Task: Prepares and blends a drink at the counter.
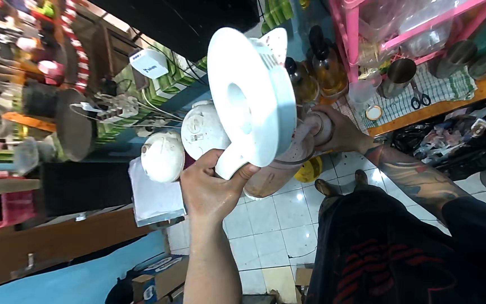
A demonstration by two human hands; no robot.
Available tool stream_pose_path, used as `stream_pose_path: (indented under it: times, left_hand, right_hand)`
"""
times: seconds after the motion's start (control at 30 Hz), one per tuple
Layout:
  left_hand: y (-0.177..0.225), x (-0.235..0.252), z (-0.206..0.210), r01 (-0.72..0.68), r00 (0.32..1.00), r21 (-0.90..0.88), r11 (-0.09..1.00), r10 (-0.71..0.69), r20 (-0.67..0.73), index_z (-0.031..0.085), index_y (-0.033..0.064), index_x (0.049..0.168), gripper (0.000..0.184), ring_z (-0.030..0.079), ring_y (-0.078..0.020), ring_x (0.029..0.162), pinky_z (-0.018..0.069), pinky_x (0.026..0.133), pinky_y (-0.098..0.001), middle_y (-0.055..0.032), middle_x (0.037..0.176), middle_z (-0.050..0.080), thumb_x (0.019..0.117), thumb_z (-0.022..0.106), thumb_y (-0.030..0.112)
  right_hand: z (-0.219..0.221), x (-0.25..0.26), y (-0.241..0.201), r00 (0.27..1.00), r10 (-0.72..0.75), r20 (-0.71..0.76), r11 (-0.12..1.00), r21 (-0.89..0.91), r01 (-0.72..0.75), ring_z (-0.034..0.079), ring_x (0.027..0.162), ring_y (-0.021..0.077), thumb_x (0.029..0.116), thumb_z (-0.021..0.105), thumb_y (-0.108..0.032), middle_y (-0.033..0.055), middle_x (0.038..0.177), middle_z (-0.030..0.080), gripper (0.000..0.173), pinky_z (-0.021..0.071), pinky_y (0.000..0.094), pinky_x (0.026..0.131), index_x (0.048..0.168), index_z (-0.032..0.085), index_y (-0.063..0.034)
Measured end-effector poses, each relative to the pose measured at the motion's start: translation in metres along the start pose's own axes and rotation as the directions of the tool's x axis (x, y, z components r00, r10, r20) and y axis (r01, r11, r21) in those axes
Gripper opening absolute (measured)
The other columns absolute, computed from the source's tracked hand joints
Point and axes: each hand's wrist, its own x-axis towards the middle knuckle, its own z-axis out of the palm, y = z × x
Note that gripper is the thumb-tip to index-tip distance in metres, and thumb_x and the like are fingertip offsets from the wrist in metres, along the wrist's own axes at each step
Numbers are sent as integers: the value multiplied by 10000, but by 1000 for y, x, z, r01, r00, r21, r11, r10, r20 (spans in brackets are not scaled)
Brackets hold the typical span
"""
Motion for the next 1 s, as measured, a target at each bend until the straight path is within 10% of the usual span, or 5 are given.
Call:
stream_pose_path:
  times: [0.47, 0.67, 0.83, 1.0]
  left_hand:
    - [-83, -61, 119, 60, 911, -589, 806, -286, -298, 567, 42, 1169, 736, 657, -45, 772, 593, 688, -284, 52, 922, 675, 660, 951, 408]
    - [-56, -88, 128, 143, 756, -757, 637, -564, -332, 565, 27, 939, 151, 648, -12, 707, 578, 679, -217, 62, 740, 638, 839, 643, -55]
    - [-64, -96, 113, -233, 752, -739, 632, -365, -549, 597, 197, 1111, 453, 687, 17, 836, 597, 719, -224, 164, 916, 714, 799, 863, 390]
    - [-82, -98, 80, -247, 667, -677, 694, -385, -638, 513, 95, 1184, 604, 679, -31, 924, 591, 820, -267, 92, 954, 694, 802, 855, 415]
  right_hand:
    - [7, -9, 17, 990, 137, -23, 976, 176, -130, 578, 1296, 174, 582, 997, -272, 100, 1413, 584, 1067, 510, 391, 1105, 1479, 443, -113]
    - [20, -25, 60, 978, 184, -95, 983, 32, -182, 591, 1290, 233, 597, 995, -266, 160, 1407, 582, 1077, 505, 431, 1106, 1477, 415, -47]
    - [41, -53, 107, 913, 364, -186, 931, 55, -360, 567, 1310, 219, 542, 1012, -292, 134, 1417, 577, 1124, 482, 432, 1132, 1483, 431, -93]
    - [64, -59, 127, 856, 389, -342, 915, 34, -402, 559, 1318, 229, 530, 1011, -343, 139, 1409, 578, 1114, 482, 428, 1129, 1461, 456, -86]
